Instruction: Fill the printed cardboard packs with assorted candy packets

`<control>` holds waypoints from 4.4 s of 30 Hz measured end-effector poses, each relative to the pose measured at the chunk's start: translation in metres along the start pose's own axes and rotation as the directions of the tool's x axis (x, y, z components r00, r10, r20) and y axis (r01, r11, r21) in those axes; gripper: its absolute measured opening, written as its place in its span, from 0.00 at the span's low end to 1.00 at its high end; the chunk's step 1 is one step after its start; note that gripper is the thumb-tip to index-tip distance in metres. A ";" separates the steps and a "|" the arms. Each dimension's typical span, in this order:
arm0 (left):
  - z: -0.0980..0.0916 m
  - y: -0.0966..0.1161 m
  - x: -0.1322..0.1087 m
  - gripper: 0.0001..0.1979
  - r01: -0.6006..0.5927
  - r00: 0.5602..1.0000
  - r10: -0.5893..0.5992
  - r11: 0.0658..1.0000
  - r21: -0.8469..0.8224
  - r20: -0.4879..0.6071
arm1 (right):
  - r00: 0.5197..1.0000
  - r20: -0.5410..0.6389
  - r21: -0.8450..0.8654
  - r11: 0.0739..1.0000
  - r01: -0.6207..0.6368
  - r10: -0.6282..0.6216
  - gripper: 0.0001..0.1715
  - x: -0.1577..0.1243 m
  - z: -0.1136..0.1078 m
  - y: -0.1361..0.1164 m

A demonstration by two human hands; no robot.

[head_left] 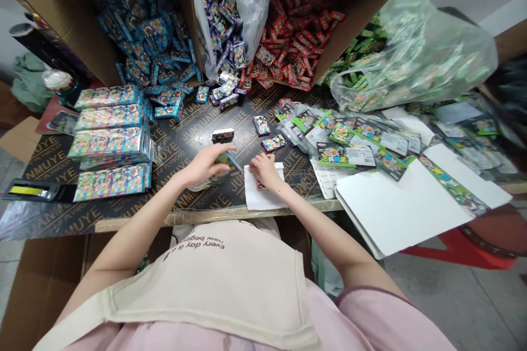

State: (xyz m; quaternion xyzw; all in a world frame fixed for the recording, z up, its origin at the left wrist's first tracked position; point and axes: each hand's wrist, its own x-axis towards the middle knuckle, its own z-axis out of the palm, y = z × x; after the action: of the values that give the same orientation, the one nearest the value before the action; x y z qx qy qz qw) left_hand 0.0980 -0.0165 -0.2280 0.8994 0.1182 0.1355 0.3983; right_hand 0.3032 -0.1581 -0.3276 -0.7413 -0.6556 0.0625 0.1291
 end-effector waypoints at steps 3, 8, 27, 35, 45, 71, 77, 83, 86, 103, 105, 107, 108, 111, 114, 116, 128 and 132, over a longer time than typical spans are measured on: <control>-0.014 0.004 -0.002 0.17 0.044 0.966 -0.084 0.985 -0.165 -0.245 | 1.000 -0.001 0.014 1.000 -0.004 0.004 0.11 -0.001 0.001 0.000; -0.001 -0.010 -0.010 0.16 0.201 0.898 -0.317 0.913 -0.354 -0.307 | 0.998 -0.052 0.009 0.999 0.031 -0.031 0.13 -0.005 0.003 -0.001; 0.007 -0.014 -0.029 0.06 -0.008 0.888 0.038 0.998 0.068 -0.457 | 0.990 0.072 0.285 0.948 -0.139 0.123 0.03 0.002 -0.021 -0.005; 0.006 -0.010 -0.036 0.02 0.016 0.843 -0.008 1.000 0.010 -0.538 | 0.982 0.189 0.892 0.415 -0.176 0.011 0.15 0.063 -0.091 -0.039; 0.002 -0.001 -0.041 0.06 0.050 0.869 -0.079 0.996 -0.071 -0.488 | 0.785 0.443 0.833 0.522 -0.184 -0.432 0.16 0.111 -0.105 -0.090; -0.010 0.032 -0.114 0.11 0.117 0.733 -0.200 0.979 -0.170 -0.651 | 0.939 0.274 0.906 0.271 -0.325 0.209 0.31 0.067 -0.055 -0.057; -0.053 -0.014 -0.179 0.21 0.382 0.763 0.024 0.791 0.479 -0.646 | 0.961 0.220 0.841 0.467 -0.275 0.169 0.26 0.060 -0.025 -0.045; -0.054 -0.073 -0.225 0.21 0.474 0.850 -0.187 0.679 0.560 -0.492 | 0.980 -0.137 0.536 0.843 -0.048 0.143 0.21 0.078 -0.018 -0.033; -0.059 -0.086 -0.238 0.23 0.425 0.887 -0.178 0.678 0.600 -0.426 | 0.962 -0.231 0.390 0.920 -0.044 0.145 0.30 0.094 -0.012 -0.025; -0.052 -0.057 -0.200 0.34 0.341 0.756 0.228 0.663 0.667 -0.613 | 0.742 -0.273 -0.117 0.744 -0.657 0.612 0.52 0.039 -0.095 0.130; -0.049 -0.052 -0.192 0.35 0.329 0.765 0.221 0.672 0.663 -0.604 | 0.766 -0.141 -0.179 0.745 -0.642 0.627 0.59 0.012 -0.107 0.150; -0.046 -0.050 -0.184 0.35 0.310 0.773 0.224 0.683 0.662 -0.593 | 0.799 0.022 -0.247 0.778 -0.578 0.601 0.64 -0.018 -0.112 0.159; -0.045 -0.050 -0.181 0.34 0.297 0.773 0.233 0.688 0.662 -0.590 | 0.796 0.082 -0.278 0.781 -0.559 0.599 0.66 -0.032 -0.111 0.161; -0.041 -0.052 -0.168 0.34 0.252 0.784 0.251 0.707 0.661 -0.567 | 0.782 0.082 -0.328 0.758 -0.564 0.617 0.58 -0.069 -0.102 0.160; -0.037 -0.052 -0.148 0.32 0.191 0.820 0.241 0.740 0.645 -0.519 | 0.825 -0.033 -0.305 0.780 -0.546 0.564 0.34 -0.089 -0.096 0.156; -0.034 -0.048 -0.131 0.29 0.130 0.838 0.241 0.783 0.608 -0.490 | 0.840 -0.133 -0.277 0.794 -0.542 0.526 0.26 -0.091 -0.099 0.148; 0.039 0.036 -0.017 0.65 -0.095 0.908 0.084 0.995 -0.008 -0.411 | 0.786 -0.279 0.703 0.675 -0.224 0.551 0.38 -0.012 -0.099 -0.100; 0.048 0.036 -0.027 0.55 0.017 0.865 -0.156 0.959 -0.282 -0.477 | 0.852 -0.098 0.881 0.443 -0.167 0.515 0.39 0.005 -0.079 -0.127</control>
State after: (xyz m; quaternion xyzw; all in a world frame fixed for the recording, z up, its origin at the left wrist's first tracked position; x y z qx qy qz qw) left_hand 0.0927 -0.0820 -0.2358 0.7659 0.2374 0.3576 0.4787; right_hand 0.2028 -0.1486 -0.2163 -0.6986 -0.3388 0.2641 0.5722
